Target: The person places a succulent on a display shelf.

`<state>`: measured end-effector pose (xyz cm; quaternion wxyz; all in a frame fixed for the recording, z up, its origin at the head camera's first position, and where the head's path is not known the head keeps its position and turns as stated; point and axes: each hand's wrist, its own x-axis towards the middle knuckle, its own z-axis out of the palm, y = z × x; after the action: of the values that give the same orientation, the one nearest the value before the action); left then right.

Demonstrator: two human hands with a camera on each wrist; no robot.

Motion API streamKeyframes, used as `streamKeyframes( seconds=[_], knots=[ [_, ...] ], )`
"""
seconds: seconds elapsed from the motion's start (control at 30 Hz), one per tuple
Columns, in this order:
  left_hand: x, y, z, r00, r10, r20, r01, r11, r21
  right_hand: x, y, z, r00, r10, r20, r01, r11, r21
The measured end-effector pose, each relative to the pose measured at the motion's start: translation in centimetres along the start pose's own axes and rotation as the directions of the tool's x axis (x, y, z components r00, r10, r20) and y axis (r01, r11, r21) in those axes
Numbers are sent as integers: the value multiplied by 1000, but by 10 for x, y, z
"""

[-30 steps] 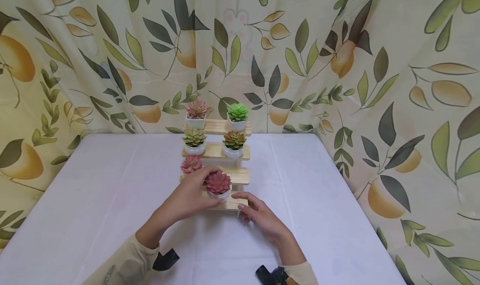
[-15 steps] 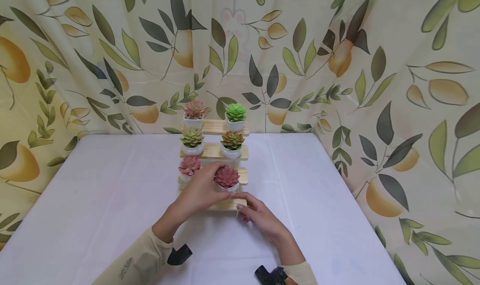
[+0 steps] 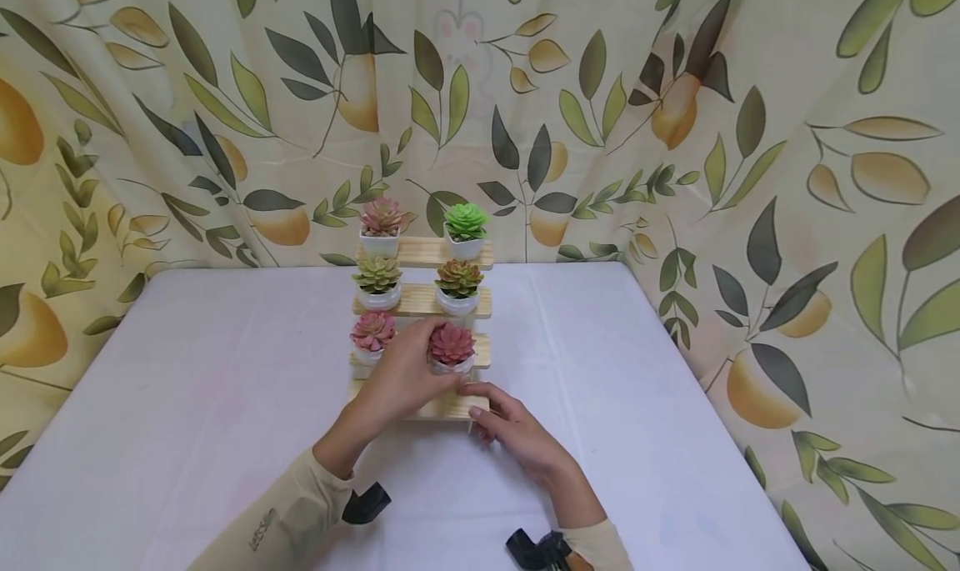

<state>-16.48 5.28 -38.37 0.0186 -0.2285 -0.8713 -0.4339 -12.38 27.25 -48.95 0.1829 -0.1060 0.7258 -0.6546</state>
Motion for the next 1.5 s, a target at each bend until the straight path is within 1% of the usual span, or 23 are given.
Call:
streamKeyframes(
  seconds=[0.1,0.27,0.63,0.9,1.0,1.1,1.23,1.37,1.5],
  knots=[
    [2,-1,2,1000,-13,-9,13,1000,-9,0,0,0,1000,-4,1,4,1000,-4],
    [6,-2,6,998,-57,-21,57,998,-36,0,0,1,1000,-2,-5,2,1000,-8],
    [9,-3,11,993,-106,-55,105,994,-30,2,0,2,1000,9,-15,-9,1000,-8],
    [10,-4,13,992,-103,-75,100,994,-41,1,-3,1,1000,25,-14,-25,1000,2],
    [9,-5,13,992,-99,-77,97,995,-34,1,-3,1,1000,22,-17,-22,1000,-7],
    [7,-3,11,992,-99,-80,97,995,-26,1,-2,2,1000,13,-20,-14,1000,-16],
    [-1,3,4,993,-68,-93,69,998,10,2,-1,1,1000,6,-16,-6,1000,-25],
    [-13,13,-7,994,8,-112,1,997,80,2,-1,2,1000,12,-16,-13,1000,-24],
    [-27,18,-22,987,96,-126,-75,983,166,2,-1,2,1000,22,-22,-22,999,-24]
  ],
)
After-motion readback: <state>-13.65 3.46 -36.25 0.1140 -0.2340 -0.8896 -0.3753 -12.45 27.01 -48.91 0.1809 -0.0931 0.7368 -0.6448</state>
